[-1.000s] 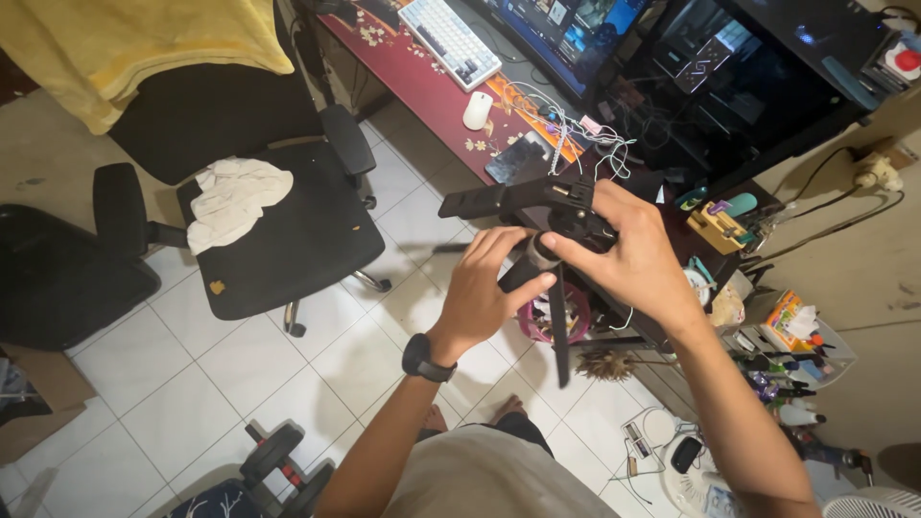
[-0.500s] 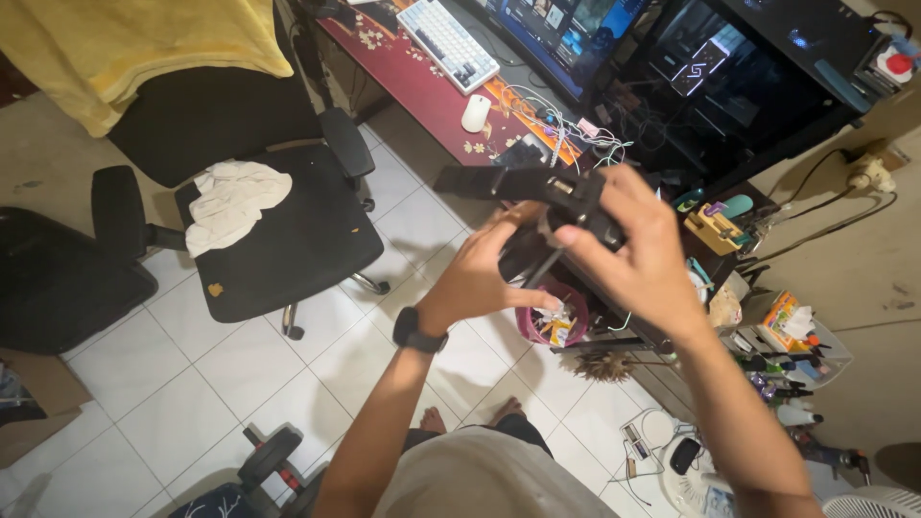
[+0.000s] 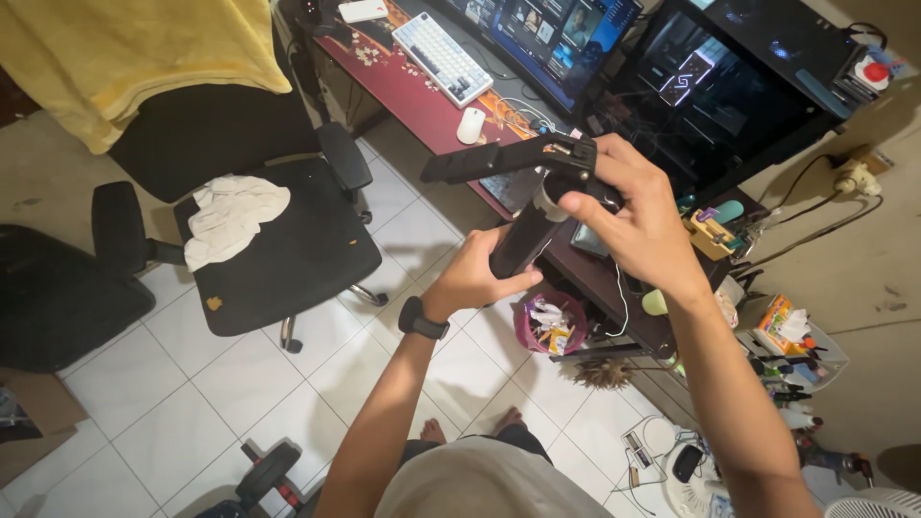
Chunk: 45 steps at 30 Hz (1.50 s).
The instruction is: Repairing or adjusting the mechanism of a small tripod using pliers.
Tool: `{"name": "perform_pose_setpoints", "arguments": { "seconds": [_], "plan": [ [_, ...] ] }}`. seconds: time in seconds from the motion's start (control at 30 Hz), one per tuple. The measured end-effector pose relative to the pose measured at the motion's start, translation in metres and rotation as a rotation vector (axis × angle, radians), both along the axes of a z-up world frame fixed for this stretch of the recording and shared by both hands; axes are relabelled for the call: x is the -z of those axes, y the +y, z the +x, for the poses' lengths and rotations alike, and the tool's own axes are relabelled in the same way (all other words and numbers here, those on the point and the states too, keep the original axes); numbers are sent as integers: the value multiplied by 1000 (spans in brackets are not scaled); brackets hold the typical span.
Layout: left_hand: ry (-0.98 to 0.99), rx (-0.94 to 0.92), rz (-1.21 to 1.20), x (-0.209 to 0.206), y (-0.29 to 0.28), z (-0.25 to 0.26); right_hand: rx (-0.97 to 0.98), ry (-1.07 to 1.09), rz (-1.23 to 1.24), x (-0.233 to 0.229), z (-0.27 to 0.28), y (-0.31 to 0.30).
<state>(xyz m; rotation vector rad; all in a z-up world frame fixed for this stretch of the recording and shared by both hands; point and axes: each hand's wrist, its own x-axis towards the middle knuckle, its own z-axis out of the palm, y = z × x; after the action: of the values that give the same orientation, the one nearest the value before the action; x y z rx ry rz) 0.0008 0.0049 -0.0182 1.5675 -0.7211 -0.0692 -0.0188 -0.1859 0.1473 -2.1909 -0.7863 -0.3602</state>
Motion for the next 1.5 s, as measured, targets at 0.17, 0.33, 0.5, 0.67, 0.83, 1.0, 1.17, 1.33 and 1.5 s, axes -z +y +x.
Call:
{"name": "perform_pose_setpoints", "arguments": {
  "seconds": [0.17, 0.33, 0.5, 0.67, 0.83, 1.0, 1.17, 1.33, 1.5],
  "plan": [
    [33, -54, -51, -11, 3, -3, 24, 53, 38, 11, 12, -11],
    [49, 80, 30, 14, 14, 2, 35, 50, 76, 21, 27, -23],
    [506, 430, -169, 22, 23, -7, 3, 162, 281, 51, 56, -51],
    [582, 605, -266, 69, 18, -12, 74, 370, 401, 106, 87, -86],
    [698, 688, -383, 70, 12, -20, 73, 511, 518, 118, 92, -93],
    [619, 774, -268, 56, 14, -22, -20, 469, 429, 104, 83, -85],
    [639, 784, -315, 47, 16, -25, -113, 449, 456, 102, 81, -89],
    [777, 796, -343, 34, 5, -36, -237, 446, 446, 105, 81, -90],
    [826, 718, -547, 38, 4, -51, -293, 465, 549, 129, 86, -110]
  ]
}}
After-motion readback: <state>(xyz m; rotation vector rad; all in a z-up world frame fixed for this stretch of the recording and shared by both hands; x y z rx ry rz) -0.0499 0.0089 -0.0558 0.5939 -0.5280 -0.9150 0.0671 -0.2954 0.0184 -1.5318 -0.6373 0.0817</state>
